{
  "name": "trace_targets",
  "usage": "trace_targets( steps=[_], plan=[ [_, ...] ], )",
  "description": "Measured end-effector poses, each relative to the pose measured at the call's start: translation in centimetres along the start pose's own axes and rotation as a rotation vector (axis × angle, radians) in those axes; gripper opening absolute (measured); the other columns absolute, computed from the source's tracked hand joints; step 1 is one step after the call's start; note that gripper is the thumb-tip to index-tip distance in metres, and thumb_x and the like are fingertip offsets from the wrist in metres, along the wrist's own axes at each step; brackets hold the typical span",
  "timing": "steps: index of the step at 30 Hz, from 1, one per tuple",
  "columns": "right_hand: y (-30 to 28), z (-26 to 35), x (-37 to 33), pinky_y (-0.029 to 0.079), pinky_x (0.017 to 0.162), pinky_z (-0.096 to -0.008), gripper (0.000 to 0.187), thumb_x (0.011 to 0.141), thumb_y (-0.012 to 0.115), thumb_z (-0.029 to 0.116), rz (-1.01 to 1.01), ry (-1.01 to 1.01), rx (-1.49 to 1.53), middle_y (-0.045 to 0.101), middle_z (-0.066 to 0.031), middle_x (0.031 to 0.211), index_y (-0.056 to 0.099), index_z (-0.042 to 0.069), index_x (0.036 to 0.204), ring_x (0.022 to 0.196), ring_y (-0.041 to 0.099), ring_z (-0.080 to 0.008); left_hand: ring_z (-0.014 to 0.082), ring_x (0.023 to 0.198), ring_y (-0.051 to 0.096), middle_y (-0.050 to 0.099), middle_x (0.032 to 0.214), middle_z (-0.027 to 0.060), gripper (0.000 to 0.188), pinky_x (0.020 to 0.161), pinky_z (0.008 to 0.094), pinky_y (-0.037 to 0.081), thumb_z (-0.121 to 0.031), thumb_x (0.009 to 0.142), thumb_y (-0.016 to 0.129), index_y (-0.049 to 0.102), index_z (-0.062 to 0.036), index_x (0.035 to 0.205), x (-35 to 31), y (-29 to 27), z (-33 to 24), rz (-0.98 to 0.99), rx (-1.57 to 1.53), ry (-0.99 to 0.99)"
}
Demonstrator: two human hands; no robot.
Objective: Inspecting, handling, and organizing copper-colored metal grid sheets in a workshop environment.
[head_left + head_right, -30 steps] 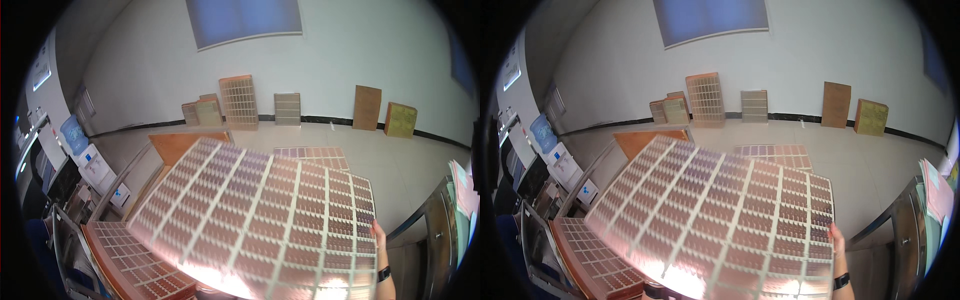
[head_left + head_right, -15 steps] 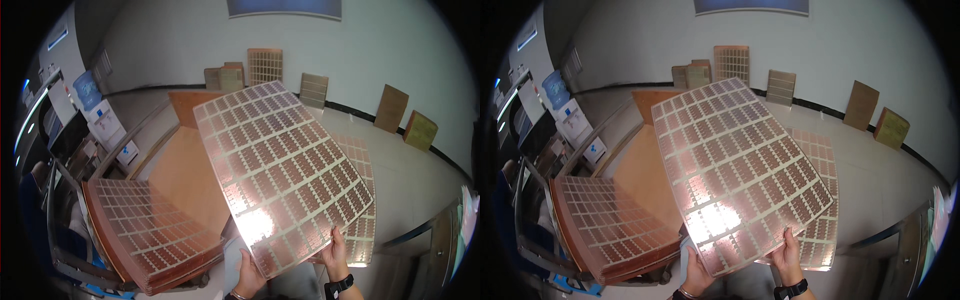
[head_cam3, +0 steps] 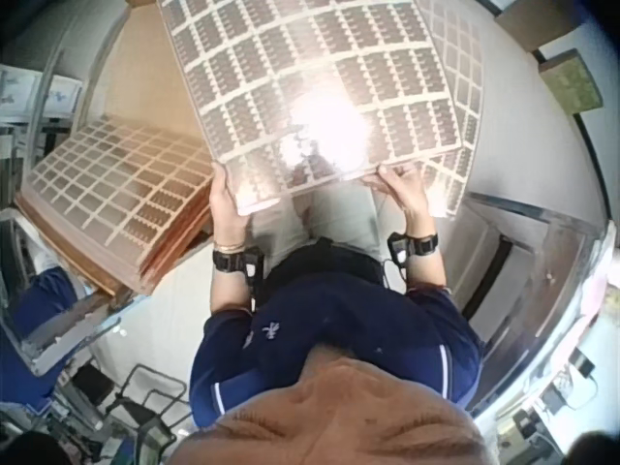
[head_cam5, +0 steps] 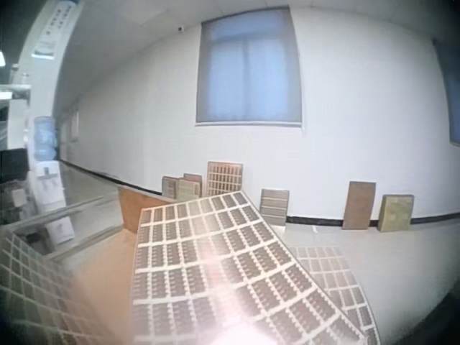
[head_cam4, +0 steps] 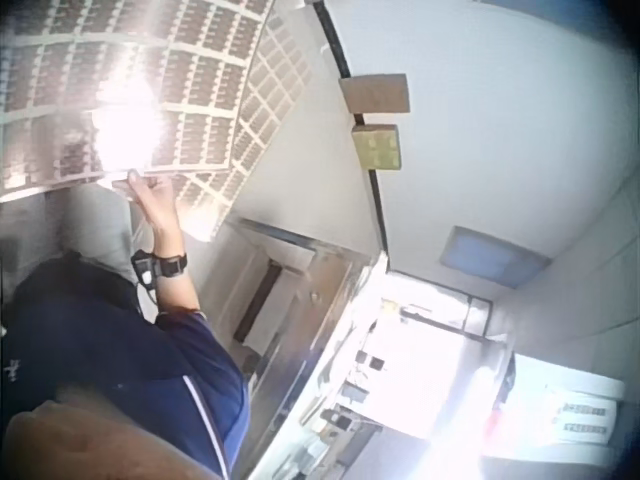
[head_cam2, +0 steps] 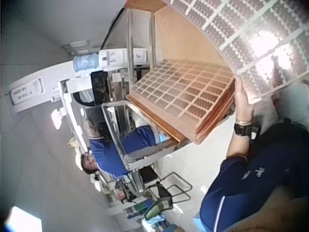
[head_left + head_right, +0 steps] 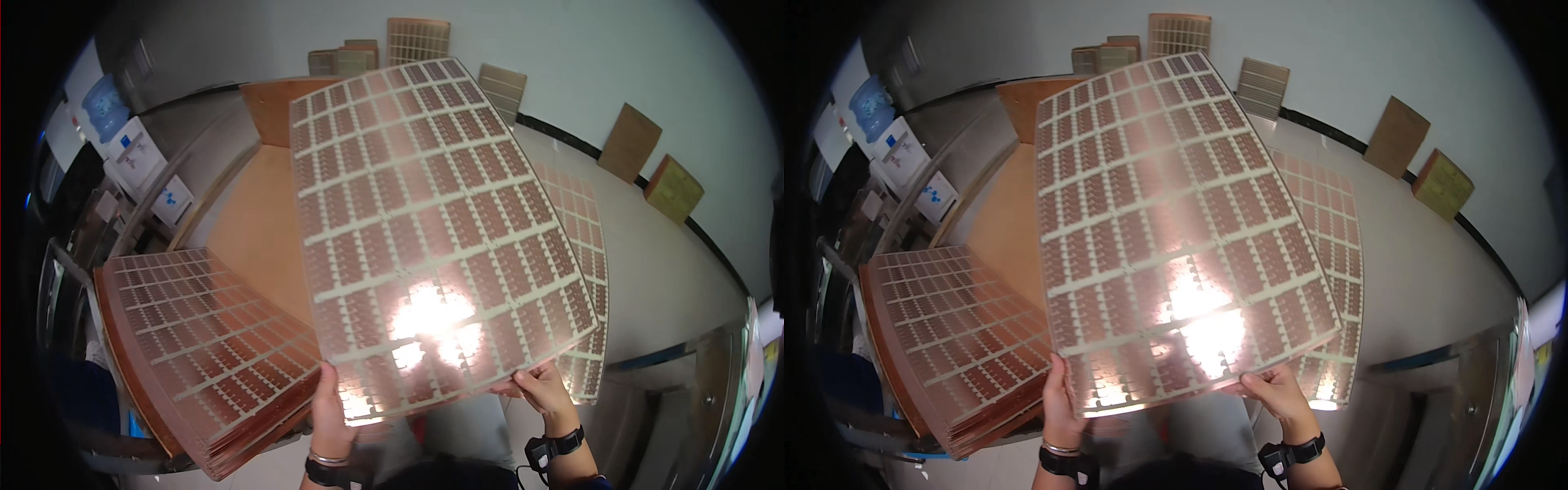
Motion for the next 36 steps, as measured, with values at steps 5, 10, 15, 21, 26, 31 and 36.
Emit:
trace_targets(
  steps=[5, 10, 15, 21, 26, 31, 36],
  plan=[
    [1.0, 0.8, -0.2, 0.053, 0.077, -0.0349, 0.030, 0.083, 0.057, 0.001, 0.153, -0.052, -0.213, 0.062, -0.0215, 0.099, 0.051, -0.009, 0.110, 0.087, 0.064, -0.0260, 0.0210, 0.100, 0.057, 0.058, 0.113, 0.0088, 0.041, 0.087, 0.0352, 0.046, -0.036, 0.095, 0.037, 0.048, -0.0043, 0.119, 0.3, 0.4, -1.2, -0.042, -0.010, -0.011],
    [1.6, 1.8, -0.5, 0.053, 0.076, -0.0351, 0.027, 0.082, 0.055, -0.003, 0.236, -0.055, -0.239, 0.064, -0.0195, 0.094, 0.053, -0.007, 0.108, 0.087, 0.064, -0.0253, 0.0203, 0.096, 0.059, 0.059, 0.109, 0.0080, 0.039, 0.083, 0.0340, 0.048, -0.034, 0.095, 0.039, 0.049, -0.0044, 0.117, 0.2, 0.8, -1.6, -0.057, -0.016, 0.007],
    [1.9, 2.4, -1.1, 0.048, 0.084, -0.0301, 0.027, 0.086, 0.051, -0.002, 0.309, 0.006, -0.268, 0.062, -0.0190, 0.103, 0.052, -0.009, 0.112, 0.095, 0.061, -0.0215, 0.0209, 0.102, 0.056, 0.056, 0.114, 0.0084, 0.041, 0.086, 0.0352, 0.045, -0.035, 0.095, 0.037, 0.047, -0.0038, 0.120, -0.1, 0.5, -1.9, -0.062, -0.004, 0.026],
    [2.2, 2.5, -1.0, 0.048, 0.084, -0.0292, 0.024, 0.086, 0.050, -0.001, 0.322, -0.002, -0.276, 0.062, -0.0183, 0.102, 0.053, -0.009, 0.109, 0.095, 0.061, -0.0207, 0.0210, 0.094, 0.060, 0.060, 0.108, 0.0094, 0.036, 0.081, 0.0342, 0.051, -0.033, 0.095, 0.040, 0.050, -0.0045, 0.115, -0.2, 1.5, -2.1, -0.093, -0.029, 0.023],
    [2.4, 2.5, -0.8, 0.048, 0.083, -0.0288, 0.024, 0.086, 0.050, 0.000, 0.346, -0.007, -0.293, 0.063, -0.0172, 0.101, 0.054, -0.009, 0.108, 0.093, 0.061, -0.0195, 0.0210, 0.094, 0.061, 0.060, 0.108, 0.0097, 0.036, 0.081, 0.0340, 0.051, -0.032, 0.095, 0.040, 0.050, -0.0044, 0.116, -0.1, 1.5, -2.3, -0.090, -0.021, 0.030],
    [2.2, 2.3, -1.0, 0.047, 0.080, -0.0263, 0.022, 0.086, 0.052, 0.003, 0.329, -0.004, -0.334, 0.065, -0.0146, 0.097, 0.059, -0.008, 0.104, 0.089, 0.061, -0.0162, 0.0209, 0.094, 0.061, 0.060, 0.109, 0.0100, 0.038, 0.079, 0.0340, 0.052, -0.033, 0.095, 0.040, 0.049, -0.0036, 0.116, 0.1, 1.5, -2.2, -0.089, -0.004, 0.044],
    [2.4, 2.3, -1.0, 0.047, 0.079, -0.0246, 0.019, 0.086, 0.053, 0.004, 0.331, 0.017, -0.335, 0.066, -0.0123, 0.093, 0.063, -0.006, 0.099, 0.086, 0.061, -0.0137, 0.0209, 0.093, 0.062, 0.060, 0.108, 0.0105, 0.038, 0.078, 0.0336, 0.053, -0.033, 0.095, 0.040, 0.050, -0.0031, 0.116, 0.1, 1.0, -2.1, -0.099, 0.003, 0.044]
  ],
)
Point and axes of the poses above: each hand's wrist, its own x-axis towards the middle knuckle, its own y-axis out of the palm, z = x × y, the point moved 3 cm from there along x, towards the middle knuckle
